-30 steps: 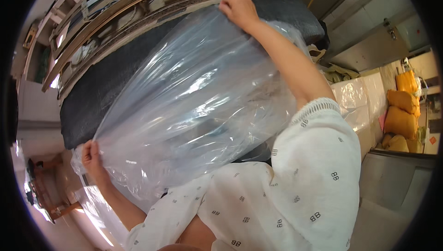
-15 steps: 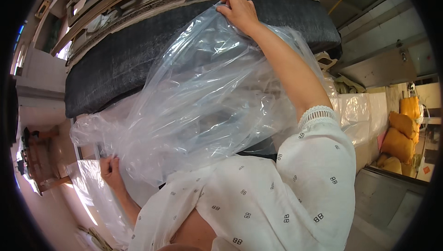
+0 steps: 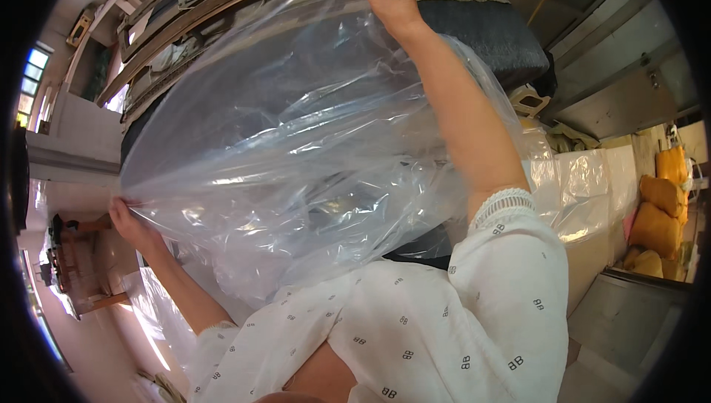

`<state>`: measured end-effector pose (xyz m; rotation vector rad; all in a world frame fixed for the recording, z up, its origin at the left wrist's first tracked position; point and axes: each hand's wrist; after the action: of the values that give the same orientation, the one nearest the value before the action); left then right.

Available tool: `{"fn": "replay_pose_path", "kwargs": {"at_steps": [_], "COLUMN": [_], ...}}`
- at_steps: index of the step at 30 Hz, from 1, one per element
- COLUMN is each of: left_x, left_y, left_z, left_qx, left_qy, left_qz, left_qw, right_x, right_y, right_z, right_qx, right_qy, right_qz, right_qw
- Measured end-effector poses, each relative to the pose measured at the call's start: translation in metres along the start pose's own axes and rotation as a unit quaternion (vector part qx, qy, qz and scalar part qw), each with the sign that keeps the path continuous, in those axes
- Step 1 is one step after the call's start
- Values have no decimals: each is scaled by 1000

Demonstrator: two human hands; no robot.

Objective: The recorder is placing a large plastic sheet over a long industrial object or component on a workbench.

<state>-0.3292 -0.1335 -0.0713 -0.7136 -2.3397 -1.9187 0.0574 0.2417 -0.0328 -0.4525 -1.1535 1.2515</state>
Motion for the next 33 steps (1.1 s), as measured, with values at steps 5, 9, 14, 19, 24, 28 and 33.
{"fn": "replay_pose_path", "kwargs": {"at_steps": [5,9,14,19,24,28,33], "left_x": [69,106,127,133,135,136,130], "left_y": [5,-36,-33,-23,-23,-23,-15], "left_z": [126,177,209,219,215,207,196], "left_qx": [116,126,105,207,248,276,295], "left_qy": [-31,-91,-107,-78,-64,-73,-87], "left_qz": [221,118,117,132,117,132,145], "left_qw": [968,981,982,966,959,949,940], "right_x": [19,29,51,57,55,55,61], "right_y": [49,76,84,87,87,85,84], "right_z": [-62,-88,-106,-108,-103,-100,-102], "right_qx": [-351,-273,-403,-443,-482,-485,-410], "right_qy": [131,134,100,106,161,175,207], "right_qz": [-148,-119,-123,-99,-134,-109,-132], "right_qw": [915,945,901,885,851,850,878]}}
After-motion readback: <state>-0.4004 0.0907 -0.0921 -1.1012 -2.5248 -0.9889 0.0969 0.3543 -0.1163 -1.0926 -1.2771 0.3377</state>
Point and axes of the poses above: each hand's wrist, its own x-axis towards the middle knuckle, its own z-axis out of the palm, y = z × x, and after that the axes turned 15 degrees about x, right-handed
